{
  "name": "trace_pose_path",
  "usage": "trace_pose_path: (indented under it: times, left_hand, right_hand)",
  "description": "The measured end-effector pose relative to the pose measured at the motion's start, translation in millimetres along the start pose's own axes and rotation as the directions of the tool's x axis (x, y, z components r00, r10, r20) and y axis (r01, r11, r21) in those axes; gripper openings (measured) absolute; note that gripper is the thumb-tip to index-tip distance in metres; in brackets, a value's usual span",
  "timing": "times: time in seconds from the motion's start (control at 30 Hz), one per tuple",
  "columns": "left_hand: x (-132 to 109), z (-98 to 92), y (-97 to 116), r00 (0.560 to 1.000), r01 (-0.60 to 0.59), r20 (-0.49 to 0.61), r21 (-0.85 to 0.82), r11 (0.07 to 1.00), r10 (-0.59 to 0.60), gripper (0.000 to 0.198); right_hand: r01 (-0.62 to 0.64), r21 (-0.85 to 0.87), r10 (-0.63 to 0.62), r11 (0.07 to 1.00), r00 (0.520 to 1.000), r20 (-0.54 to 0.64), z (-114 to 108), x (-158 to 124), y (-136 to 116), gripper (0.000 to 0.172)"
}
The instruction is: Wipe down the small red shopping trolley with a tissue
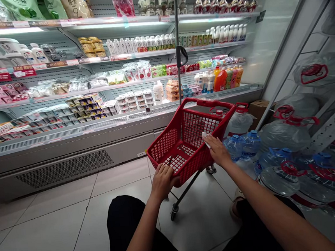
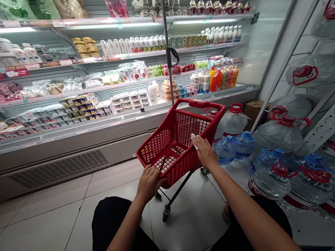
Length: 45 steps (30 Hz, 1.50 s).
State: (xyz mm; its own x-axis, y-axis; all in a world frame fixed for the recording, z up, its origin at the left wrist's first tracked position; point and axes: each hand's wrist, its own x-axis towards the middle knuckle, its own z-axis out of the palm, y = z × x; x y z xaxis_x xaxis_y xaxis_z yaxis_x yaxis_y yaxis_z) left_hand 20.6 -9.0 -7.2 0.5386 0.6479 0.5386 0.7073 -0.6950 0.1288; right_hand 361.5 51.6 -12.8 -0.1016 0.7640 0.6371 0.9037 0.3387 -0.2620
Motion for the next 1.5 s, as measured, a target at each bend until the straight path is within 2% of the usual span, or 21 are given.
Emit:
trace_pose_path:
  times: [0.1, 0.23, 0.3, 0.37, 0.43, 0.5, 0.57, 0.67, 0.73, 0.8, 0.87, 1.03, 1.1, 1.17, 1.23, 1.37, 1.43, 1.5]
  left_hand:
    - [3.6, 10.0, 2.8, 0.999, 0.033, -0.035, -0.019, 0.999, -0.033, 0.015]
    - [2.8, 20.2, 13.5, 0.997, 0.055, -0.046, -0.031, 0.998, -0.057, 0.013]
    - [1.0, 21.2, 18.1, 0.997, 0.059, -0.048, -0.042, 0.997, -0.061, 0.011]
    - [-0.6, 18.3, 19.7, 0.997, 0.056, -0.048, -0.053, 0.997, -0.058, 0.013]
    - [-1.3, 12.0, 17.4, 0.999, 0.020, -0.027, -0.082, 0.996, -0.023, 0.016]
    - [-1.2, 4.3, 11.9, 0.999, -0.046, 0.012, -0.111, 0.993, 0.048, 0.019]
    - [-0.4, -1.5, 5.2, 0.994, -0.096, 0.032, -0.100, 0.990, 0.100, 0.020]
    - [1.5, -3.3, -2.5, 0.998, -0.059, -0.002, -0.011, 0.998, 0.059, 0.024]
    - [3.6, -0.8, -4.8, 1.000, -0.014, -0.016, 0.037, 0.999, 0.015, 0.027]
    - [6.4, 2.6, -4.8, 1.000, 0.001, -0.012, 0.066, 0.998, -0.001, 0.027]
    - [9.5, 5.9, -2.2, 1.000, 0.002, -0.011, 0.082, 0.997, -0.001, 0.026]
    - [12.9, 17.4, 17.5, 0.999, 0.039, -0.034, 0.128, 0.991, -0.035, 0.021]
    - [12.5, 22.1, 27.3, 0.997, 0.059, -0.050, 0.134, 0.989, -0.053, 0.019]
    - [12.5, 23.3, 32.9, 0.998, 0.059, -0.046, 0.114, 0.992, -0.054, 0.021]
    - [14.6, 19.0, 31.1, 1.000, 0.001, 0.011, 0.071, 0.997, -0.002, 0.025]
    - [25.3, 1.1, 9.6, 0.980, -0.133, 0.154, 0.014, 0.991, 0.129, 0.034]
    - [30.1, -4.8, -1.0, 0.978, -0.125, 0.175, 0.037, 0.991, 0.117, 0.040]
    - [31.6, -5.4, -6.2, 0.982, -0.083, 0.178, 0.084, 0.993, 0.067, 0.044]
  right_hand:
    - [0.040, 0.031, -0.041, 0.999, 0.999, 0.020, 6.5, -11.7, -29.5, 0.077]
    - [0.171, 0.135, -0.181, 0.976, 0.981, 0.064, 8.2, -53.9, -102.2, 0.083]
    - [0.247, 0.177, -0.267, 0.953, 0.958, 0.103, 5.5, -73.1, -132.6, 0.085]
    - [0.300, 0.194, -0.328, 0.934, 0.935, 0.133, 1.1, -83.4, -145.4, 0.086]
    - [0.317, 0.181, -0.345, 0.931, 0.926, 0.152, -3.8, -82.7, -137.4, 0.087]
    - [0.286, 0.140, -0.306, 0.948, 0.940, 0.152, -7.9, -72.6, -113.6, 0.087]
    - [0.207, 0.085, -0.217, 0.975, 0.968, 0.126, -10.4, -56.7, -83.6, 0.084]
    - [0.094, 0.029, -0.096, 0.995, 0.990, 0.106, -10.5, -32.4, -47.9, 0.076]
    - [0.045, 0.022, -0.047, 0.999, 0.994, 0.102, -8.4, -22.7, -38.6, 0.073]
    - [0.017, 0.028, -0.019, 0.999, 0.997, 0.079, -5.6, -22.3, -42.7, 0.073]
    - [0.031, 0.041, -0.033, 0.999, 0.998, 0.061, -3.4, -32.3, -58.9, 0.077]
    - [0.217, 0.109, -0.231, 0.970, 0.964, 0.134, -5.6, -85.0, -121.8, 0.088]
    - [0.236, 0.119, -0.253, 0.964, 0.956, 0.151, -9.7, -102.8, -135.2, 0.090]
    - [0.221, 0.117, -0.238, 0.968, 0.959, 0.156, -15.3, -111.4, -132.4, 0.091]
    - [0.183, 0.116, -0.200, 0.976, 0.968, 0.153, -21.8, -109.3, -115.5, 0.089]
    - [0.062, 0.129, -0.080, 0.990, 0.988, 0.133, -32.1, -85.3, -74.0, 0.076]
    - [0.021, 0.148, -0.040, 0.989, 0.991, 0.131, -33.6, -76.2, -66.4, 0.068]
    - [-0.008, 0.169, -0.013, 0.986, 0.992, 0.123, -32.7, -76.7, -71.4, 0.063]
